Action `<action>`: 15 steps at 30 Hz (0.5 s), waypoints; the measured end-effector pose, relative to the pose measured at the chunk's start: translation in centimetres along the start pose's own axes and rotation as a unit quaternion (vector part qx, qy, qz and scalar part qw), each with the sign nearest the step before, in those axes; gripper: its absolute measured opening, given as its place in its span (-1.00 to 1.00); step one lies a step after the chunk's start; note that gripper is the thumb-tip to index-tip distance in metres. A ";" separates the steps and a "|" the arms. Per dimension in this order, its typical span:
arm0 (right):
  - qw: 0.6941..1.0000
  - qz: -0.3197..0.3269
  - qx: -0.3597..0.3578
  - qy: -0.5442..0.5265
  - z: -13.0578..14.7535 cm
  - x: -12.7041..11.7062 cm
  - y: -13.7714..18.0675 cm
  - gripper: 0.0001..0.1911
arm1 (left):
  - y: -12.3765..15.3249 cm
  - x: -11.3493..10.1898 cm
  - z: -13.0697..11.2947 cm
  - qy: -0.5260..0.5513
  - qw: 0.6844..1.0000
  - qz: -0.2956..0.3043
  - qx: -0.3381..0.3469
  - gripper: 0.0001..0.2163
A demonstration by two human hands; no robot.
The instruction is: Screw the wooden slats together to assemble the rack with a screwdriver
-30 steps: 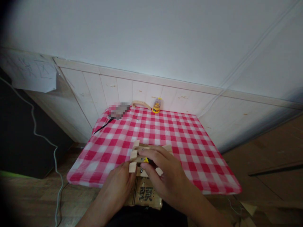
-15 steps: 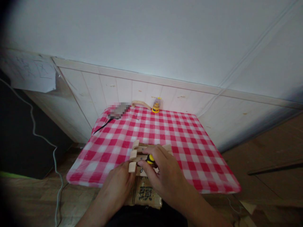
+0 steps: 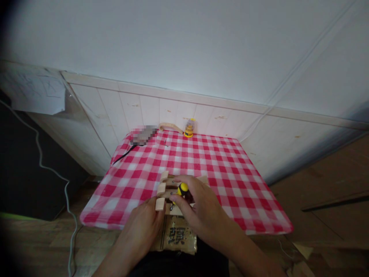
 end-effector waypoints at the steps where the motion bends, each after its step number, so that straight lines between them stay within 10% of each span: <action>1: 1.000 -0.023 0.002 -0.018 -0.1 -0.4 0.0 -0.73 | 0.0 0.0 0.0 -0.001 1.000 -0.001 0.000 -0.66; 8: 0.953 -0.251 0.086 -0.145 -3.0 -5.4 -1.0 -0.73 | 0.2 0.2 0.4 0.015 1.000 -0.005 -0.011 -0.64; 15: 0.915 -0.209 0.155 -0.307 -8.2 -6.4 -3.8 -0.71 | 1.0 0.0 1.0 0.026 0.999 0.009 -0.035 -0.63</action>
Point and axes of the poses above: each hand's wrist, its own y-axis away from the middle knuckle, its own x-axis out of the palm, z = x × y, the point moved 4 cm from there along -y, towards the middle knuckle, and after that the axes turned 5 degrees about -y, right-handed, at the moved point
